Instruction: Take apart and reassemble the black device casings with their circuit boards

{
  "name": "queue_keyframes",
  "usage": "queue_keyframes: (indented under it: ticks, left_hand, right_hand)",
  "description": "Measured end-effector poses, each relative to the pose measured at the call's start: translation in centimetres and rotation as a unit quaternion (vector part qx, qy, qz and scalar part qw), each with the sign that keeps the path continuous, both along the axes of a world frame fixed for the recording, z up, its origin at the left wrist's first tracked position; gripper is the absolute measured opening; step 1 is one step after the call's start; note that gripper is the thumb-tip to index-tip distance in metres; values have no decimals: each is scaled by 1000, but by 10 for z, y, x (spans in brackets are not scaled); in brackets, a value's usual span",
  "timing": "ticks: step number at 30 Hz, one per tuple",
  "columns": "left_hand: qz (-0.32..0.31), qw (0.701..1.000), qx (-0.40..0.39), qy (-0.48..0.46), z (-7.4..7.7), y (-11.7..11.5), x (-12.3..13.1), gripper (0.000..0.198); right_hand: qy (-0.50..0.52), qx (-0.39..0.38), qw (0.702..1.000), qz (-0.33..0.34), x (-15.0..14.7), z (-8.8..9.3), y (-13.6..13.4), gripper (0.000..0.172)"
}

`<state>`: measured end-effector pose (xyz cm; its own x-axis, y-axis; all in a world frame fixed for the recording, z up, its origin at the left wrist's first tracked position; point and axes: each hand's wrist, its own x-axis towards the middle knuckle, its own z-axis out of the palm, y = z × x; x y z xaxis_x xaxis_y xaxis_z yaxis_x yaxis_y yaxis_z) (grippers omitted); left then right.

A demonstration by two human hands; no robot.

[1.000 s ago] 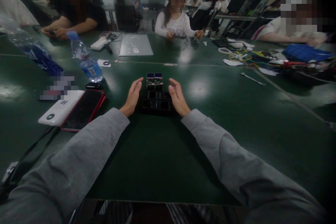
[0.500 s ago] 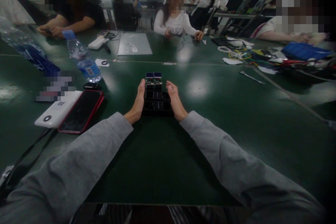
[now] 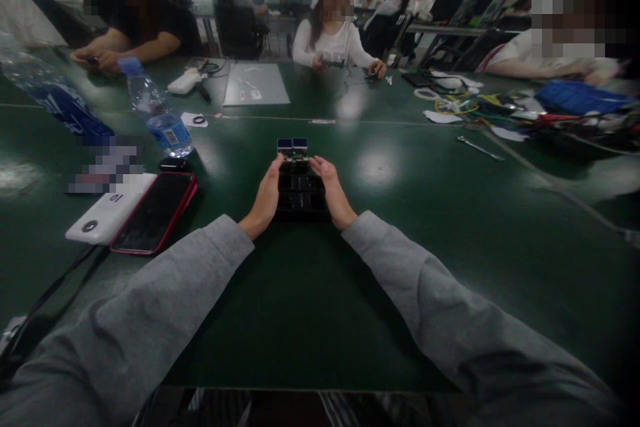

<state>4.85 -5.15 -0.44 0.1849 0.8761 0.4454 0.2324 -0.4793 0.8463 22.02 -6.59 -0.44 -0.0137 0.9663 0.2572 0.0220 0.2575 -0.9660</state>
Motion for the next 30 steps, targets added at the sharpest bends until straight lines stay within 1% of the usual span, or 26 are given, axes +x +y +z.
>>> queue_keyframes:
  ticks: [1,2,4,6,8,10,12,13,15,17,20,22,24,26,28,30]
  left_hand:
    - [25,1000,5,0,4,1,-3,56]
    - [44,999,28,13,9,4,-7,54]
    - [73,991,92,59,15,15,-19,49]
    - [101,978,132,128,15,28,-34,46]
    - [122,956,134,230,9,40,-47,46]
    - [119,927,107,340,0,47,-55,47]
    - [79,901,84,419,-8,50,-58,46]
    - [60,891,78,443,-10,50,-58,45]
    - [40,880,72,468,-12,50,-56,45]
    - [42,875,70,476,-10,50,-54,45]
    - [44,873,70,481,-7,49,-54,45]
    - [43,872,72,482,-6,48,-54,45]
    - [44,872,73,482,-5,48,-54,45]
    - [45,872,73,482,-5,47,-54,45]
    - [44,871,73,483,-5,47,-54,45]
    - [44,871,76,484,-5,47,-54,45]
  right_hand:
    - [-1,0,1000,-4,0,0,0,73]
    - [-3,0,1000,-11,1,-1,1,73]
    - [-21,4,999,-34,6,0,5,74]
    - [-63,30,996,-61,13,2,10,74]
    - [-121,71,987,-75,22,6,15,73]
    - [-173,99,978,-65,28,11,19,73]
    - [-213,104,971,-28,31,15,21,72]
    - [-229,103,968,-6,31,16,21,71]
    - [-249,109,962,26,30,16,22,69]
    - [-253,125,959,28,28,16,22,67]
    - [-253,156,955,-11,30,12,25,61]
    - [-258,163,951,-55,35,8,29,55]
    - [-252,149,951,-102,40,2,34,50]
    - [-237,131,954,-127,46,-3,39,47]
    - [-247,137,952,-117,49,-7,42,46]
    - [-292,162,938,-89,48,-7,43,45]
